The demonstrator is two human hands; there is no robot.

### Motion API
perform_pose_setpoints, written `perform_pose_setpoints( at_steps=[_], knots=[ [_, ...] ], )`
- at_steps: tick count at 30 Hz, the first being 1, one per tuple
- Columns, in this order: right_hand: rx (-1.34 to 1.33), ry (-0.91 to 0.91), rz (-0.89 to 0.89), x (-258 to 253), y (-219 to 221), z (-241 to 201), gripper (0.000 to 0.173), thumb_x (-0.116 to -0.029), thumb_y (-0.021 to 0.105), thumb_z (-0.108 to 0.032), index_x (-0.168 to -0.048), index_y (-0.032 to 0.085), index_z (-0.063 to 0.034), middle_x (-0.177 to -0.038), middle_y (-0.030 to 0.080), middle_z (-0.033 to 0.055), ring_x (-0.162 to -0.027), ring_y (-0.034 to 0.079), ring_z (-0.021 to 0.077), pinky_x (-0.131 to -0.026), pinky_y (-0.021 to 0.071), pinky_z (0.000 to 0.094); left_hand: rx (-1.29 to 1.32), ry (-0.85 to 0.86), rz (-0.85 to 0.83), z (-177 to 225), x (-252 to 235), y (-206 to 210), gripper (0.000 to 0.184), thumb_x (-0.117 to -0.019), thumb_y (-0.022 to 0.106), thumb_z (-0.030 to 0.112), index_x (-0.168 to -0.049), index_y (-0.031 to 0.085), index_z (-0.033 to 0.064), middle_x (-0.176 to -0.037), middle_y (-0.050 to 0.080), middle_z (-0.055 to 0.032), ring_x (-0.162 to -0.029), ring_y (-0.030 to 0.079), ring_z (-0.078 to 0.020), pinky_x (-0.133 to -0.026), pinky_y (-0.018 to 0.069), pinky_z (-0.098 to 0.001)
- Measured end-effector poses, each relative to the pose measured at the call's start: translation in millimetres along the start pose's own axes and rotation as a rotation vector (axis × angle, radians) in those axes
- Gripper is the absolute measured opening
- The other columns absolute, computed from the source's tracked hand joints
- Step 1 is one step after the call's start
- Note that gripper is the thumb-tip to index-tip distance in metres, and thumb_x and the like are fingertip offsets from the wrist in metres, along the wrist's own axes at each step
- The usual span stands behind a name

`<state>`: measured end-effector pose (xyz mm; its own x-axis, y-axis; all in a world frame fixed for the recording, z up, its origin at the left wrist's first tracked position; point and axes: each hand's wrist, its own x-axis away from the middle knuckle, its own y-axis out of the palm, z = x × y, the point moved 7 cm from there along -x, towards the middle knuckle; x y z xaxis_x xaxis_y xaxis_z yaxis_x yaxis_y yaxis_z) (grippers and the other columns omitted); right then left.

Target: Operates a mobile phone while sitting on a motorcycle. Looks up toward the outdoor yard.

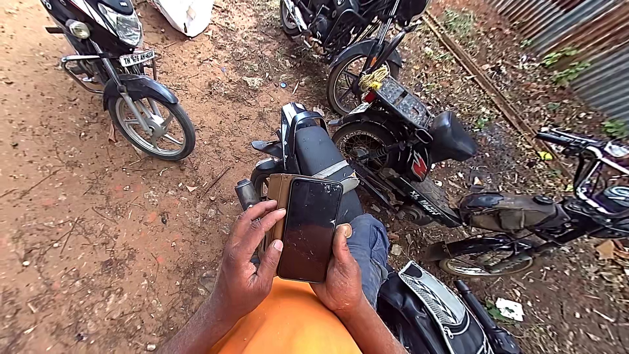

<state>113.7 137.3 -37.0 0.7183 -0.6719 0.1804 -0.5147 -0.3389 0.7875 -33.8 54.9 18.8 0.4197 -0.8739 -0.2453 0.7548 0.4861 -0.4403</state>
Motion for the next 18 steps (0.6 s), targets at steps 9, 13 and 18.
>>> perform_pose_setpoints(
  at_steps=[9, 13, 18],
  knots=[
    [0.004, 0.01, 0.0, 2.1, 1.1, -0.9, 0.057, -0.104, 0.04, -0.06, -0.135, 0.059, -0.016, -0.124, 0.068, 0.0143, -0.114, 0.068, 0.0258, -0.096, 0.0565, 0.0515, 0.016, -0.007, 0.001, 0.8, 1.6, 0.3, 0.042, -0.1008, 0.056, 0.027, -0.142, 0.061, 0.0208, -0.155, 0.047, 0.0032, -0.14, 0.049, -0.0202, -0.108, 0.0526, -0.0476],
    [0.004, 0.017, -0.003, 1.5, 2.3, -1.3, 0.057, -0.1046, 0.039, -0.059, -0.135, 0.059, -0.0159, -0.124, 0.067, 0.0144, -0.114, 0.067, 0.0261, -0.096, 0.0562, 0.0517, 0.015, -0.019, 0.003, 0.8, 2.7, -0.4, 0.042, -0.1009, 0.056, 0.028, -0.143, 0.06, 0.0215, -0.155, 0.047, 0.0036, -0.14, 0.049, -0.0194, -0.107, 0.0535, -0.0474],
    [0.007, 0.02, -0.006, 0.9, 3.2, -2.0, 0.056, -0.1043, 0.04, -0.059, -0.134, 0.06, -0.0157, -0.123, 0.068, 0.0147, -0.113, 0.068, 0.026, -0.095, 0.0568, 0.0513, 0.01, -0.013, 0.008, 2.0, 2.3, -1.4, 0.042, -0.1008, 0.056, 0.027, -0.142, 0.061, 0.0206, -0.155, 0.047, 0.0034, -0.14, 0.049, -0.0193, -0.108, 0.0529, -0.0465]
  ],
)
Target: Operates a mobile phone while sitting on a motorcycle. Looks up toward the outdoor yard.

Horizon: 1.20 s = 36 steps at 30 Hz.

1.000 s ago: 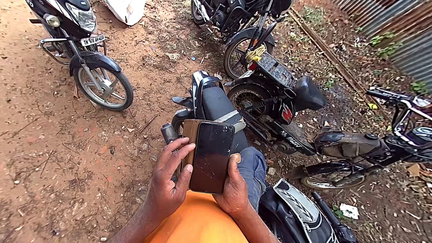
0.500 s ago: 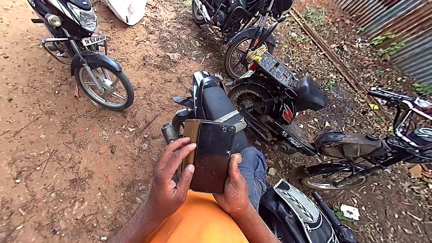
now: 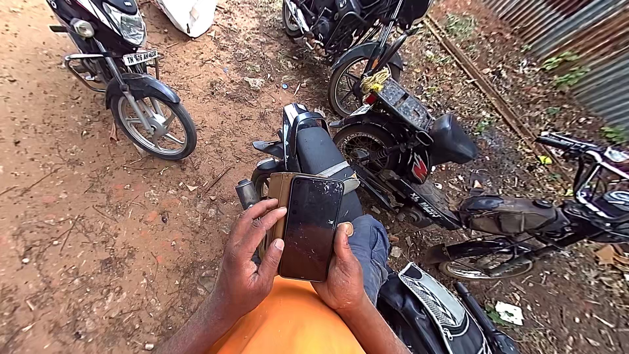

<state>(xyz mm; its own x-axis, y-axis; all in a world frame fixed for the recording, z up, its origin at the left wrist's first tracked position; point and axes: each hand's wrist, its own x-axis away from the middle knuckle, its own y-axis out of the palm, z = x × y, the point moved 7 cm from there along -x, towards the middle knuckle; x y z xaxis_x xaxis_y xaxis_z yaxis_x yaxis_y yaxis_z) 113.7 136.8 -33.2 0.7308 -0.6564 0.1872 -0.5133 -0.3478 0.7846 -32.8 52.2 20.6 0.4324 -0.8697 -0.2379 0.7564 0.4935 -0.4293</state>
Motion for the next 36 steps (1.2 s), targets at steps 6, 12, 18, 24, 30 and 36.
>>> perform_pose_setpoints(
  at_steps=[6, 12, 18, 24, 30, 36],
  knots=[
    [0.0, 0.007, 0.005, -0.9, 1.2, -0.9, 0.058, -0.1047, 0.038, -0.06, -0.134, 0.06, -0.0148, -0.123, 0.068, 0.0149, -0.113, 0.068, 0.0259, -0.095, 0.0569, 0.0509, -0.002, 0.011, 0.0, -0.3, -1.2, -0.3, 0.043, -0.1006, 0.056, 0.028, -0.143, 0.061, 0.0189, -0.155, 0.048, 0.0021, -0.14, 0.049, -0.02, -0.108, 0.0529, -0.0469],
    [-0.007, 0.003, 0.006, -2.5, 1.5, -0.9, 0.057, -0.1047, 0.039, -0.059, -0.135, 0.059, -0.0156, -0.123, 0.068, 0.0149, -0.113, 0.068, 0.0257, -0.095, 0.0569, 0.0507, -0.011, 0.003, -0.005, -1.5, -1.9, 0.1, 0.043, -0.1002, 0.056, 0.028, -0.143, 0.06, 0.0205, -0.155, 0.048, 0.0035, -0.141, 0.048, -0.0195, -0.109, 0.0515, -0.047],
    [-0.012, 0.016, 0.037, -2.3, 0.4, 0.7, 0.054, -0.1048, 0.04, -0.058, -0.135, 0.059, -0.017, -0.123, 0.068, 0.0137, -0.113, 0.068, 0.0252, -0.095, 0.0567, 0.0509, -0.013, -0.008, -0.025, -5.4, -1.4, 1.4, 0.046, -0.0993, 0.057, 0.03, -0.144, 0.059, 0.0208, -0.156, 0.046, 0.0041, -0.142, 0.047, -0.0194, -0.109, 0.0513, -0.0483],
    [-0.02, 0.003, -0.045, -1.7, 4.4, 0.3, 0.062, -0.0998, 0.044, -0.066, -0.136, 0.06, -0.0177, -0.124, 0.069, 0.0115, -0.115, 0.067, 0.0231, -0.097, 0.0563, 0.0489, -0.015, -0.001, -0.035, -5.3, -2.0, 1.5, 0.048, -0.0979, 0.058, 0.031, -0.144, 0.059, 0.0197, -0.156, 0.046, 0.003, -0.141, 0.047, -0.0194, -0.109, 0.0512, -0.0485],
    [0.131, -0.08, -0.049, 1.2, 2.2, -4.2, 0.03, -0.096, 0.065, -0.025, -0.122, 0.067, -0.0095, -0.108, 0.072, 0.0132, -0.095, 0.072, 0.0212, -0.084, 0.0607, 0.0451, 0.01, 0.009, -0.039, -5.4, -2.6, 1.9, 0.047, -0.0977, 0.059, 0.03, -0.144, 0.059, 0.0205, -0.155, 0.046, 0.0033, -0.14, 0.048, -0.0202, -0.107, 0.053, -0.0486],
    [0.2, -0.111, 0.018, 2.5, 0.9, -6.7, 0.026, -0.0936, 0.063, -0.012, -0.119, 0.067, -0.0102, -0.104, 0.072, 0.0134, -0.092, 0.073, 0.0204, -0.081, 0.0615, 0.0442, 0.048, 0.024, -0.034, -3.0, -3.2, 2.0, 0.046, -0.0984, 0.059, 0.028, -0.144, 0.059, 0.0202, -0.155, 0.047, 0.0019, -0.14, 0.049, -0.0222, -0.107, 0.053, -0.0495]
  ],
)
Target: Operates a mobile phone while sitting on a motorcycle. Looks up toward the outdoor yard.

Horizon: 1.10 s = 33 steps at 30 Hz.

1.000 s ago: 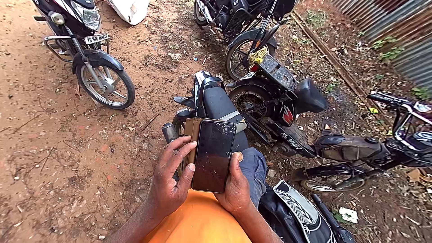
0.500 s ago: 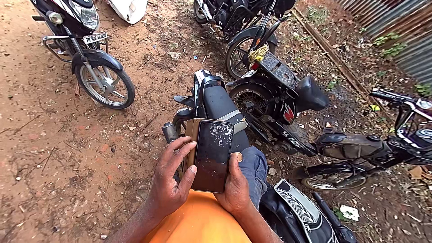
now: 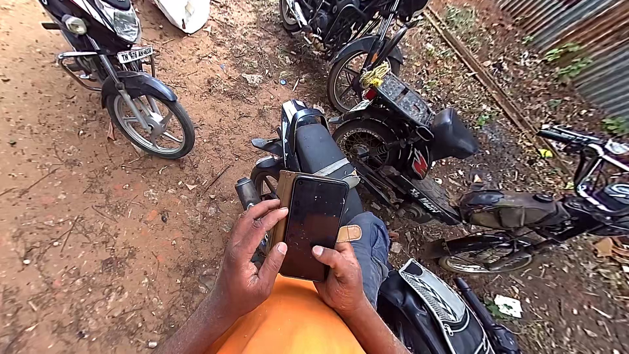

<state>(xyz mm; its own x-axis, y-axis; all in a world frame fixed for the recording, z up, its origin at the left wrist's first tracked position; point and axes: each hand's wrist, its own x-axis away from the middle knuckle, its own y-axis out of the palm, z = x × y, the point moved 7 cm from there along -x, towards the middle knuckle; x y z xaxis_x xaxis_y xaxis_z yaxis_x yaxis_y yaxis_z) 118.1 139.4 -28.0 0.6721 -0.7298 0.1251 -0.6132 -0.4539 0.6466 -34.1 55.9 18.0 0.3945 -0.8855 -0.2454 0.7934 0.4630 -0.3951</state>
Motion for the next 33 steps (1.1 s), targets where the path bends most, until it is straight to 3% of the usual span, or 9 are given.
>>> perform_pose_setpoints(
  at_steps=[4, 11, 17, 21, 25, 28, 33],
  knots=[
    [0.007, 0.012, 0.026, -2.0, 1.0, 0.4, 0.026, -0.1022, 0.057, -0.028, -0.118, 0.069, -0.011, -0.102, 0.073, 0.0121, -0.09, 0.073, 0.0191, -0.081, 0.0619, 0.0428, -0.005, -0.005, -0.008, 0.6, -0.4, 0.0, 0.046, -0.0978, 0.059, 0.028, -0.144, 0.059, 0.0206, -0.155, 0.047, 0.0025, -0.139, 0.049, -0.0214, -0.106, 0.0536, -0.0491],
    [0.058, 0.007, 0.046, -3.3, 0.2, 1.4, 0.043, -0.1066, 0.046, -0.047, -0.117, 0.068, -0.0117, -0.103, 0.073, 0.0107, -0.094, 0.073, 0.0193, -0.083, 0.0617, 0.0438, -0.014, -0.021, -0.018, -1.5, 0.9, 1.3, 0.047, -0.0984, 0.058, 0.029, -0.145, 0.058, 0.0203, -0.155, 0.047, 0.0033, -0.138, 0.05, -0.0206, -0.107, 0.053, -0.0497],
    [0.044, -0.007, 0.007, -2.2, 1.7, -0.2, 0.037, -0.1039, 0.054, -0.043, -0.117, 0.069, -0.0118, -0.102, 0.073, 0.0105, -0.092, 0.073, 0.0186, -0.082, 0.062, 0.0426, -0.019, -0.013, -0.015, -1.8, 2.3, 1.8, 0.048, -0.0983, 0.058, 0.028, -0.145, 0.058, 0.0197, -0.155, 0.047, 0.0027, -0.14, 0.049, -0.0211, -0.109, 0.052, -0.0499],
    [0.032, -0.006, -0.002, -0.8, 2.3, -0.1, 0.028, -0.0995, 0.063, -0.029, -0.122, 0.066, -0.0114, -0.106, 0.072, 0.0124, -0.093, 0.073, 0.0198, -0.083, 0.0617, 0.0435, -0.021, -0.019, -0.016, -2.8, 3.0, 1.7, 0.047, -0.0982, 0.058, 0.029, -0.145, 0.058, 0.0207, -0.155, 0.047, 0.0038, -0.14, 0.048, -0.0203, -0.108, 0.0517, -0.05],
    [0.042, 0.027, 0.032, 0.4, 1.0, 1.9, 0.024, -0.0947, 0.063, -0.014, -0.118, 0.068, -0.0088, -0.103, 0.073, 0.0144, -0.089, 0.073, 0.0209, -0.08, 0.0617, 0.0443, -0.021, -0.02, -0.012, -2.6, 3.7, 1.2, 0.048, -0.0979, 0.058, 0.028, -0.145, 0.058, 0.0199, -0.155, 0.047, 0.0034, -0.139, 0.049, -0.0203, -0.108, 0.0519, -0.0492],
    [0.051, 0.035, 0.049, -1.0, 1.4, 2.2, 0.024, -0.1007, 0.058, -0.024, -0.117, 0.068, -0.0094, -0.101, 0.073, 0.0139, -0.089, 0.073, 0.0204, -0.079, 0.062, 0.0438, -0.023, -0.016, -0.013, -1.9, 3.8, 0.7, 0.048, -0.0981, 0.059, 0.029, -0.145, 0.058, 0.0197, -0.155, 0.047, 0.0032, -0.14, 0.049, -0.0206, -0.108, 0.0525, -0.0487],
    [0.059, 0.031, 0.029, -2.9, 2.9, 0.6, 0.039, -0.1061, 0.049, -0.044, -0.115, 0.068, -0.0105, -0.101, 0.073, 0.0121, -0.09, 0.073, 0.0198, -0.08, 0.0623, 0.0437, -0.031, -0.013, -0.008, -0.8, 3.6, 0.2, 0.048, -0.0979, 0.059, 0.029, -0.145, 0.058, 0.0203, -0.155, 0.047, 0.0034, -0.14, 0.049, -0.0203, -0.109, 0.052, -0.0492]
  ],
)
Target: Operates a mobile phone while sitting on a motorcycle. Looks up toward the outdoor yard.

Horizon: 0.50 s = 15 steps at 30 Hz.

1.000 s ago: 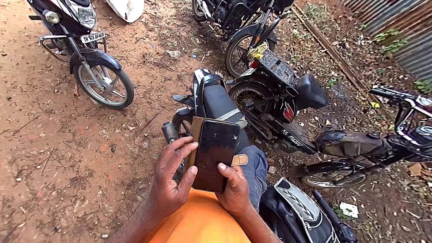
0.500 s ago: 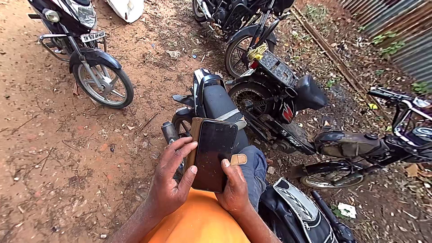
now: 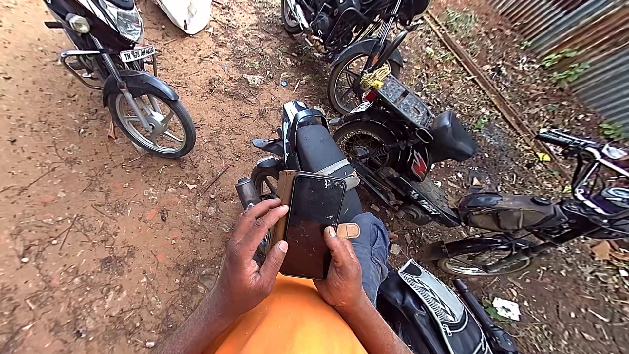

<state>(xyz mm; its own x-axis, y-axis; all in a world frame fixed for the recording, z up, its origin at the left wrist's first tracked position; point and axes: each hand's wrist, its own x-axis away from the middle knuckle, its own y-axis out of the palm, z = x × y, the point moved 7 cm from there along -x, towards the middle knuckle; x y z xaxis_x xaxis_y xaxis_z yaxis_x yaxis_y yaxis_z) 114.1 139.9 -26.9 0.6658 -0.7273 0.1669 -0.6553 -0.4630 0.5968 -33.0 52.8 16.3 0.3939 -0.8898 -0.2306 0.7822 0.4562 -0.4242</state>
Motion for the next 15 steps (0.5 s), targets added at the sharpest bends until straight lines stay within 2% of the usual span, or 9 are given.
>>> perform_pose_setpoints(
  at_steps=[3, 7, 11, 13, 15],
  knots=[
    [-0.012, -0.016, -0.03, -0.2, 1.4, -2.1, 0.037, -0.1046, 0.053, -0.043, -0.116, 0.068, -0.0112, -0.101, 0.073, 0.0113, -0.09, 0.073, 0.0194, -0.08, 0.0622, 0.043, -0.002, 0.001, 0.004, 0.4, -0.5, -0.1, 0.048, -0.0976, 0.059, 0.029, -0.145, 0.058, 0.0206, -0.155, 0.047, 0.0035, -0.141, 0.048, -0.0203, -0.109, 0.0512, -0.0499],
    [-0.002, -0.007, -0.036, 1.3, 1.9, -2.2, 0.025, -0.099, 0.062, -0.028, -0.116, 0.069, -0.01, -0.101, 0.073, 0.0121, -0.088, 0.073, 0.0193, -0.078, 0.0622, 0.0429, 0.013, 0.002, 0.0, -0.1, 0.0, -0.2, 0.049, -0.0976, 0.059, 0.028, -0.146, 0.057, 0.0187, -0.155, 0.047, 0.0027, -0.139, 0.05, -0.0202, -0.108, 0.0529, -0.0486],
    [0.004, 0.01, -0.018, 1.9, 1.0, -1.2, 0.021, -0.0957, 0.062, -0.017, -0.113, 0.07, -0.0077, -0.099, 0.073, 0.0138, -0.086, 0.073, 0.0203, -0.077, 0.0622, 0.0432, 0.013, -0.002, 0.006, -0.2, 0.8, -0.8, 0.049, -0.097, 0.059, 0.028, -0.145, 0.057, 0.0187, -0.155, 0.047, 0.0027, -0.138, 0.051, -0.0201, -0.107, 0.0535, -0.048],
    [0.0, 0.021, 0.006, 1.9, 0.5, -0.7, 0.021, -0.0968, 0.06, -0.017, -0.113, 0.07, -0.0075, -0.099, 0.073, 0.0144, -0.086, 0.073, 0.0204, -0.077, 0.0622, 0.0433, 0.011, -0.001, 0.003, 0.0, 1.1, -0.8, 0.049, -0.0974, 0.059, 0.028, -0.146, 0.057, 0.0188, -0.155, 0.047, 0.0026, -0.138, 0.05, -0.0203, -0.107, 0.0531, -0.0486],
    [0.003, 0.02, 0.01, 1.2, 0.9, -1.0, 0.023, -0.1009, 0.057, -0.022, -0.116, 0.068, -0.0084, -0.1, 0.073, 0.0144, -0.087, 0.073, 0.0205, -0.078, 0.0622, 0.0435, 0.009, 0.001, 0.006, 0.4, 1.1, -0.7, 0.049, -0.0976, 0.059, 0.028, -0.145, 0.057, 0.0188, -0.155, 0.047, 0.0027, -0.138, 0.05, -0.0206, -0.108, 0.053, -0.0488]
  ],
)
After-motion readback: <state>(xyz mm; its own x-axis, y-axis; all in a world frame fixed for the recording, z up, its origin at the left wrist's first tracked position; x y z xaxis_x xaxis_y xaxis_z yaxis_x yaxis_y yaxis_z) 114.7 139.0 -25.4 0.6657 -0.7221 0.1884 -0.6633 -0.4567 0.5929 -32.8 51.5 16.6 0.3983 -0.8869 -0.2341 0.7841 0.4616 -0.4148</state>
